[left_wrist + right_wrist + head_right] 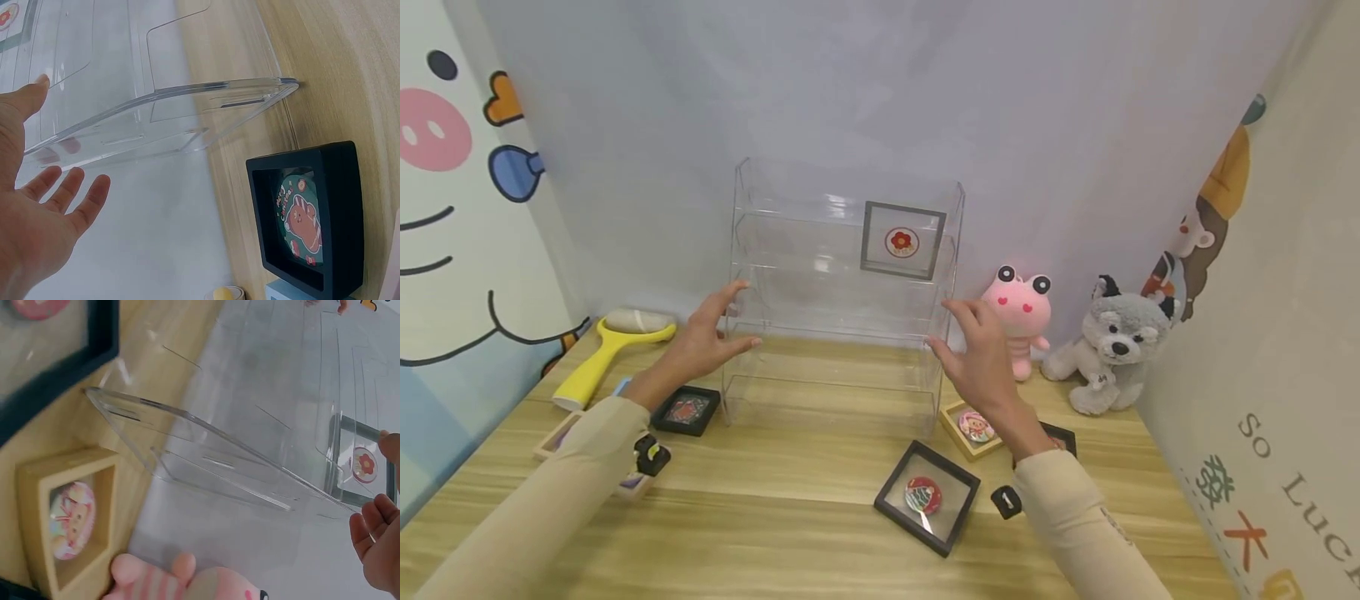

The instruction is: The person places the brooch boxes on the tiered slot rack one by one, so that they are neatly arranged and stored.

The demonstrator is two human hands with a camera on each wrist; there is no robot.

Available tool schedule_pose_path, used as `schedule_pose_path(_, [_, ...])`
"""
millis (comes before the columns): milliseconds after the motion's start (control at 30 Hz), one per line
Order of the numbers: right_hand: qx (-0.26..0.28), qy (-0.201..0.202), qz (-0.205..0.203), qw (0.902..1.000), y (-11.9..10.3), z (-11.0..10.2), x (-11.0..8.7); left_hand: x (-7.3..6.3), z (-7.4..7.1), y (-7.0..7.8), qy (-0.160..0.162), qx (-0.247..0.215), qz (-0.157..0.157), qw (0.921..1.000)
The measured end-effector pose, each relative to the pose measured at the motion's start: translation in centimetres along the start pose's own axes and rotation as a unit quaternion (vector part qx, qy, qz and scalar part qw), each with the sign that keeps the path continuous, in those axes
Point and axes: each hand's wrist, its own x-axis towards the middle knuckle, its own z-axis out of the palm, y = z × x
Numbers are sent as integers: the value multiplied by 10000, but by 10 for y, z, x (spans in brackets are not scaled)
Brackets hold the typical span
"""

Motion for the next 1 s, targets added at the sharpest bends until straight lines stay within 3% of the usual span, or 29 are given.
schedule_pose_path(367, [251, -286, 299, 9988, 4, 3, -66, 1, -1, 2, -35, -45, -112, 9999])
schedule_pose_path(467, [203, -595, 446, 9970, 3, 2, -79, 1, 0, 1, -53, -42, -111, 9999])
schedule_pose_path(700, [238, -1790, 1194, 9763, -2, 2, -104, 1, 1, -1, 47, -20, -37, 10000])
schedule_pose_path(1000, [324, -2080, 1415, 9673, -4, 4, -128, 2, 1, 0, 36, -32, -60, 10000])
